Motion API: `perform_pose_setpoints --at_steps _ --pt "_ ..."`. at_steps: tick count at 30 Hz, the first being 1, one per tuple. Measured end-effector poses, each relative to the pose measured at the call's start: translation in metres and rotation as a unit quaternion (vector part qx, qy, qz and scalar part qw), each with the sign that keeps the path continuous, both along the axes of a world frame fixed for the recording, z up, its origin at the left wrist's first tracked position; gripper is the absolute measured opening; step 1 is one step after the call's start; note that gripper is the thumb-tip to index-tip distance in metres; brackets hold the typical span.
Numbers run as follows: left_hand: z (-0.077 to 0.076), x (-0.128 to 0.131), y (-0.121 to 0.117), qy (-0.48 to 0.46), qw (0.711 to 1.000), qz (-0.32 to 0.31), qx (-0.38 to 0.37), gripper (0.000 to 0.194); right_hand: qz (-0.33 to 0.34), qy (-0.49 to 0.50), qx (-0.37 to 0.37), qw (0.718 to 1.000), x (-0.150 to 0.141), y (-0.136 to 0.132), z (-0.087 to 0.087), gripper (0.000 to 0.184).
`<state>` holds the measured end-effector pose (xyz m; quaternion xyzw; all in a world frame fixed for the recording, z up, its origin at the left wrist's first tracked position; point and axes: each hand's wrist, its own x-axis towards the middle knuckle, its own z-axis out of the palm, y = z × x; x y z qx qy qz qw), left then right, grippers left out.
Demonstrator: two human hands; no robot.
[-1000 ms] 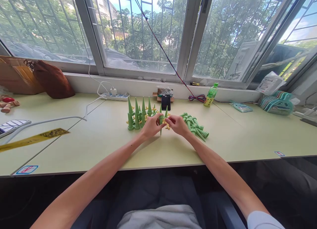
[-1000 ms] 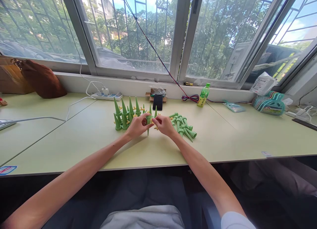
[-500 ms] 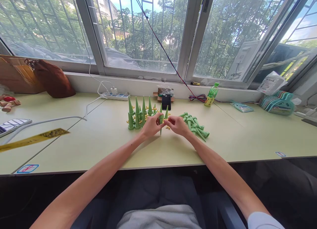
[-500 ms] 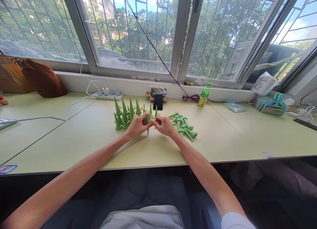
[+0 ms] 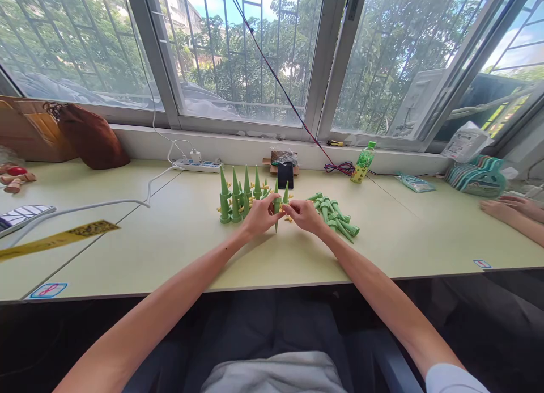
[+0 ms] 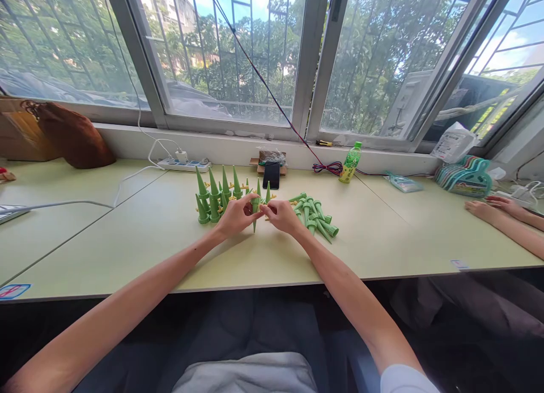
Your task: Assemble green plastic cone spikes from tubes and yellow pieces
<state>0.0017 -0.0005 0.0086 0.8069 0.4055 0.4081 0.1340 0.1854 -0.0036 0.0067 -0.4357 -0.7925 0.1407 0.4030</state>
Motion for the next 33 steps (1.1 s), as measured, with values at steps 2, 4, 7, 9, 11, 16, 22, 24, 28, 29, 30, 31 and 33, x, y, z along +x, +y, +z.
perform_pose_setpoints --at_steps 2,4,7,9,11,16,22,24,28,29,30,31,33 --pt "-0.0006 -0.0003 0.0005 0.002 1.000 0.001 0.001 0.041 0.004 0.002 -0.011 1.000 0.0000 -0.0001 0.0003 0.052" --pt "-0.0011 -0.0005 0.0011 0.004 1.000 0.003 0.002 0.041 0.010 0.002 -0.020 1.000 0.0000 -0.0003 0.0003 0.054" --pt "-0.0018 -0.0004 0.0020 0.005 1.000 0.007 0.001 0.042 0.005 0.006 -0.014 1.000 0.0002 -0.0008 0.0000 0.054" --pt "-0.0020 -0.0004 0.0022 0.004 1.000 0.007 0.003 0.042 0.002 0.016 -0.007 1.000 0.0004 -0.0013 -0.0001 0.049" --pt "-0.0021 -0.0005 0.0020 0.004 1.000 0.005 0.004 0.041 0.007 0.029 -0.007 1.000 0.0005 -0.0017 -0.0001 0.041" --pt "-0.0011 -0.0005 0.0007 0.007 1.000 0.005 0.003 0.040 0.020 0.036 -0.011 0.999 0.0004 -0.0021 -0.0002 0.032" --pt "0.0002 0.0004 -0.0010 0.003 1.000 0.000 -0.002 0.041 0.015 0.026 -0.004 1.000 0.0006 -0.0012 -0.0006 0.036" --pt "0.0003 0.0006 -0.0012 0.004 1.000 -0.001 -0.004 0.041 0.013 0.024 0.002 1.000 0.0007 -0.0009 -0.0007 0.037" --pt "0.0001 0.0008 -0.0012 0.005 1.000 0.001 -0.006 0.040 0.012 0.023 0.002 1.000 0.0006 -0.0006 -0.0006 0.039" --pt "0.0000 0.0008 -0.0011 0.004 1.000 0.002 -0.006 0.040 0.012 0.024 0.002 1.000 0.0006 -0.0005 -0.0006 0.039" --pt "-0.0002 0.0008 -0.0010 0.004 1.000 0.001 -0.007 0.040 0.012 0.024 0.001 1.000 0.0005 -0.0005 -0.0006 0.040" --pt "-0.0003 0.0008 -0.0009 0.003 1.000 0.001 -0.007 0.040 0.011 0.024 0.002 1.000 0.0004 -0.0005 -0.0005 0.040" --pt "-0.0006 0.0008 -0.0008 0.003 1.000 0.000 -0.008 0.041 0.008 0.022 0.001 1.000 0.0002 -0.0004 -0.0005 0.041"
